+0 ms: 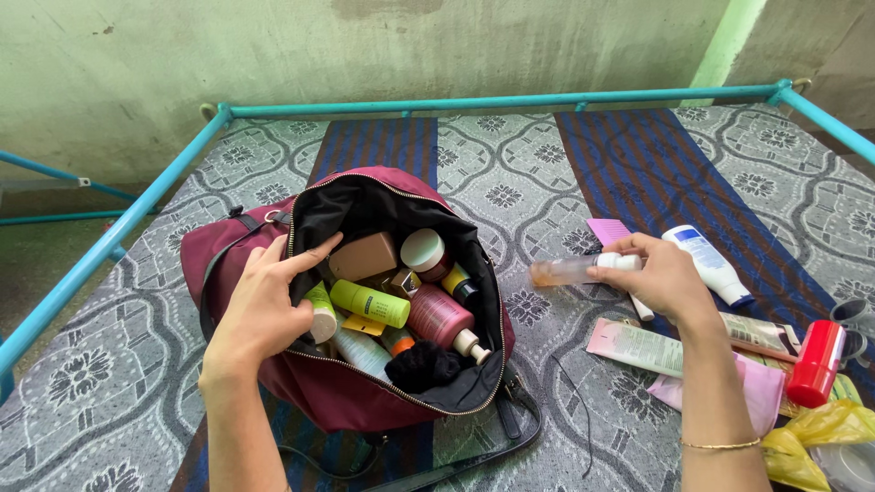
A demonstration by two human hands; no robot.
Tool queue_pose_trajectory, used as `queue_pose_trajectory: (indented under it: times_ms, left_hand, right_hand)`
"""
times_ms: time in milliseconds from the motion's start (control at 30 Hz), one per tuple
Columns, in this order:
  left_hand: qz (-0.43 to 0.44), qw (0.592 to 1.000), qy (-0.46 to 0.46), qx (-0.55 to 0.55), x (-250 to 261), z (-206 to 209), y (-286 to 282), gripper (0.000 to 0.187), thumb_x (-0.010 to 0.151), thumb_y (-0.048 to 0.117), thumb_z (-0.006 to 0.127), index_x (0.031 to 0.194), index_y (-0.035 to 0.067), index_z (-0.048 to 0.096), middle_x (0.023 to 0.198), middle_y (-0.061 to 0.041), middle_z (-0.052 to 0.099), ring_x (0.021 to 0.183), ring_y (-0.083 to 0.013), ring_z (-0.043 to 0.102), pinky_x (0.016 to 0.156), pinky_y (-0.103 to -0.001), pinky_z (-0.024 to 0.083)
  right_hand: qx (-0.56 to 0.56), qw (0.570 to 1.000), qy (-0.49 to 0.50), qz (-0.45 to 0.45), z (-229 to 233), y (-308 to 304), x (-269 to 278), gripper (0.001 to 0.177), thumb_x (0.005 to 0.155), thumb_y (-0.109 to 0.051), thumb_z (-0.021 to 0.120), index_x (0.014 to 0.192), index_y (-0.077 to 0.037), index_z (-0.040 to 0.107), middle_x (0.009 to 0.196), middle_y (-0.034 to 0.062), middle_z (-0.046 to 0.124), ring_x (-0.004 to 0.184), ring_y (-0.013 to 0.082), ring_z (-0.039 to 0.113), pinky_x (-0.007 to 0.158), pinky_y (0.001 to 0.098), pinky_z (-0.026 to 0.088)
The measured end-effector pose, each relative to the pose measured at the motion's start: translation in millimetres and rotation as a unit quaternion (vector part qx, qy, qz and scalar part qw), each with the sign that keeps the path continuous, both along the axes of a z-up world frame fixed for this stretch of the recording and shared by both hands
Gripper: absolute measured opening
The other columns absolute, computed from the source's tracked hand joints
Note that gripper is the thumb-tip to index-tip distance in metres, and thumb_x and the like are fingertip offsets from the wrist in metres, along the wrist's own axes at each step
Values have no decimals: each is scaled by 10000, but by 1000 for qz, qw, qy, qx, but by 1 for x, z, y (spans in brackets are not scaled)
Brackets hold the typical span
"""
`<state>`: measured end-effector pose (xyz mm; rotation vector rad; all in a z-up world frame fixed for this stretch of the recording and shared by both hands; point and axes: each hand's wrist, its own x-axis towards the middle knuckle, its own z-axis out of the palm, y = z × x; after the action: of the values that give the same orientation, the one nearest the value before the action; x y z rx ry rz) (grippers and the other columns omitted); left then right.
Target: The person packs a maroon duffel bag on a bed, picking up toiletry bottles, tubes, a comb, sunglasses and other cosmetic items one at a time from the bed and placing them inside the bag, arranging the contents as they go.
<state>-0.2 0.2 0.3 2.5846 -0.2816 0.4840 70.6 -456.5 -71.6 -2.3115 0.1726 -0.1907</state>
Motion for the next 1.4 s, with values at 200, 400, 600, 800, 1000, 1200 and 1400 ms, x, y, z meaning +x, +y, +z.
queue_pose_trajectory:
  times_ms: [200,400,600,800,1000,1200,1400]
  left_hand:
    - [-6,1000,-5,-5,0,0,2,876,615,-70,615,1397,326,627,1366,-106,590,1217,-338,525,1098,-418,413]
    - [-13,1000,-8,-8,0,-1,3,880,611,-73,611,1400,318,624,1373,-107,590,1228,-338,521,1103,-417,408]
    - [-8,1000,5,-16,-3,1,3,900,609,-90,590,1408,325,616,1408,-103,563,1259,-334,504,1114,-414,391]
    - [1,998,54,-16,-9,9,4,932,582,-62,619,1426,330,594,1363,-100,570,1281,-336,484,1122,-404,377]
    - [-17,993,112,-27,-18,16,10,996,547,-45,630,1467,322,526,1458,-49,556,1228,-320,507,1123,-360,396]
    - [-6,984,173,-35,-24,22,13,1135,535,-60,637,1561,393,462,1561,-60,428,1247,-302,477,1098,-348,410]
    - [-12,985,167,-38,-28,24,14,1129,546,-50,635,1568,387,441,1573,-79,433,1235,-303,497,1112,-348,413]
  right_hand:
    - [150,978,-137,50,10,23,-2,454,723,-168,904,1118,-19,737,985,66,775,842,100,708,773,257,576]
    - [231,951,-198,51,16,41,-5,445,753,-114,897,1151,-6,729,1024,78,764,860,104,681,795,260,577]
    - [453,866,-167,129,22,58,-7,365,860,-90,820,1192,-24,685,1077,70,754,930,105,707,818,245,577]
    - [559,802,-108,180,22,97,-13,393,850,-73,790,1219,-45,657,1064,76,737,919,123,724,833,257,619]
    - [537,824,-51,175,12,143,-24,400,847,-71,770,1227,-82,646,1052,82,735,887,138,723,809,308,620]
    - [543,816,6,196,4,174,-33,354,859,-40,746,1198,-69,649,1066,92,715,940,177,721,869,341,628]
    - [514,824,56,229,-1,201,-45,334,850,-68,748,1170,-62,654,1098,64,731,979,133,740,848,289,634]
